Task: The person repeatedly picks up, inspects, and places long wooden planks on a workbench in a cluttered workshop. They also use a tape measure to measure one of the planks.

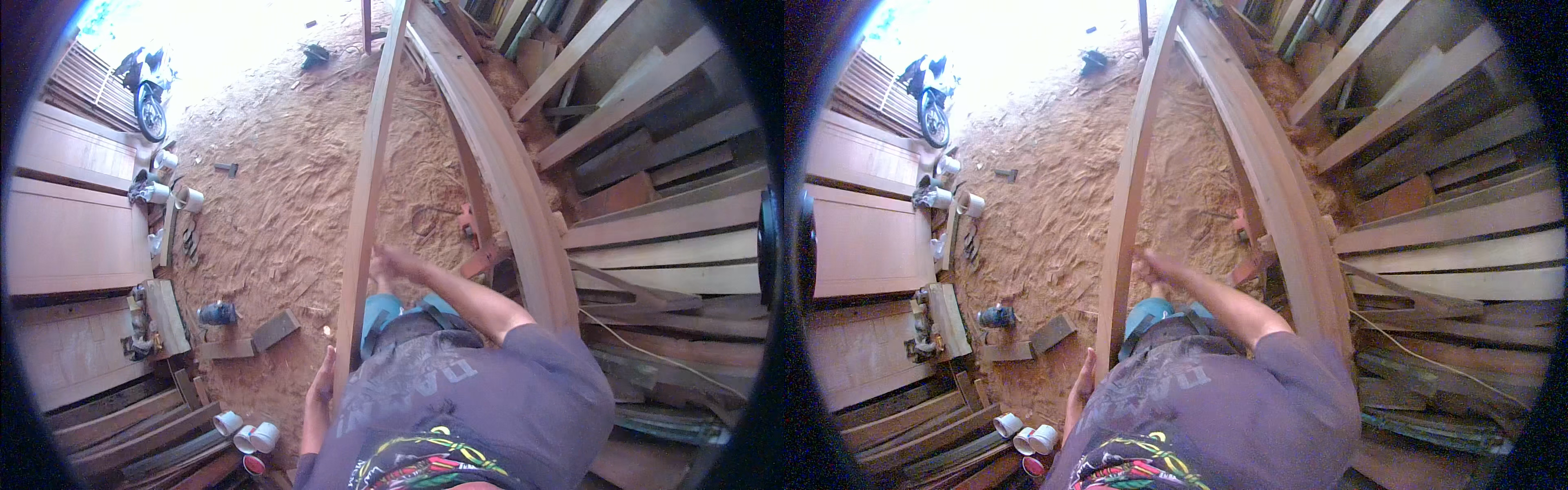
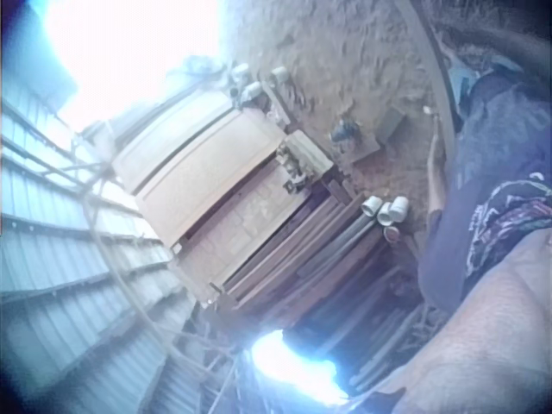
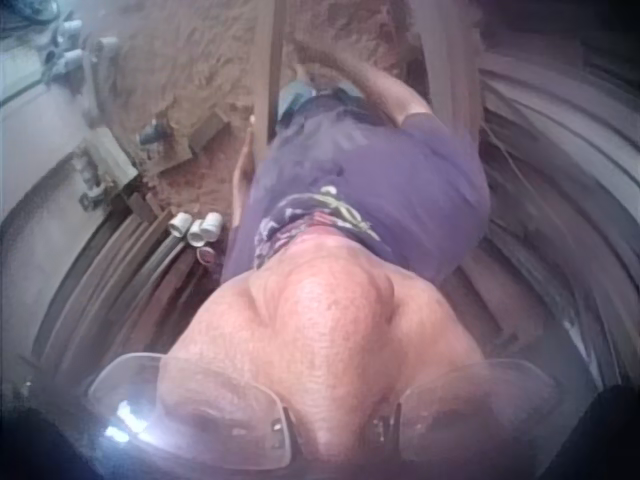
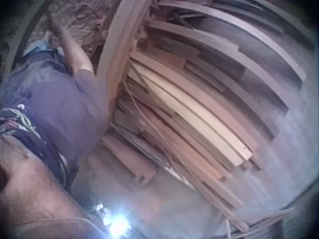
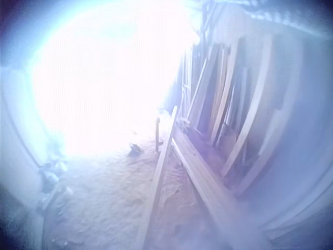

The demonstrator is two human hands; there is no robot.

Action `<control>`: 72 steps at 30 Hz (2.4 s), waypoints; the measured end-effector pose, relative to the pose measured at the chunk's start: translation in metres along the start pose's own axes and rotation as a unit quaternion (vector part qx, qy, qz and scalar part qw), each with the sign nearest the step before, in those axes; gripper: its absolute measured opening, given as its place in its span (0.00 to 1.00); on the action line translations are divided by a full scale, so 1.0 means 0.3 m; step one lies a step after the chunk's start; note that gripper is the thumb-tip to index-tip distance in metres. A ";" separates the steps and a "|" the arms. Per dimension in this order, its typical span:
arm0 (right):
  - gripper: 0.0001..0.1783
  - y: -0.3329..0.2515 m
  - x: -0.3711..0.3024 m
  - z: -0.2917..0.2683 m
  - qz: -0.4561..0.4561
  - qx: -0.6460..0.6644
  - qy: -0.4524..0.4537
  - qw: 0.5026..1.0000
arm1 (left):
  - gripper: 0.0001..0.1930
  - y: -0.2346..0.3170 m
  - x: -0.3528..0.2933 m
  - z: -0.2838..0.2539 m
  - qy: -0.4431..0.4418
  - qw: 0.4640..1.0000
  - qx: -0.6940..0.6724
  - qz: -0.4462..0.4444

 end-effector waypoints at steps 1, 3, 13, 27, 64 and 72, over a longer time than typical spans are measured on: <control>0.43 0.076 -0.087 0.025 0.052 0.016 -0.062 0.997 | 0.40 -0.029 -0.030 0.029 -0.002 1.000 0.006 0.007; 0.43 0.201 -0.244 0.096 0.076 0.022 -0.143 0.987 | 0.40 -0.084 -0.103 0.089 0.011 0.998 0.046 0.034; 0.35 0.208 -0.529 0.231 -0.089 -0.054 -0.013 0.994 | 0.25 -0.098 -0.334 0.215 0.036 0.866 0.348 0.357; 0.43 0.642 -0.880 0.292 -0.112 -0.115 -0.034 0.986 | 0.30 -0.236 -0.071 0.226 -0.173 0.954 0.161 0.186; 0.38 0.180 -1.816 -0.002 -0.661 -0.316 0.407 0.546 | 0.36 -0.598 -0.817 1.126 -0.447 0.876 -0.030 0.178; 0.22 -0.109 -1.939 -0.062 -0.728 -0.238 0.409 0.497 | 0.33 -0.484 -1.080 1.310 -0.524 0.804 -0.025 0.281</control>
Point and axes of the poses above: each hand's wrist, its own x-axis towards the middle knuckle, its own z-axis out of the palm, y = z × x, the point moved 1 cm from there along x, towards the middle knuckle, and after that the axes turned 11 degrees about y, right-handed, at the moved point
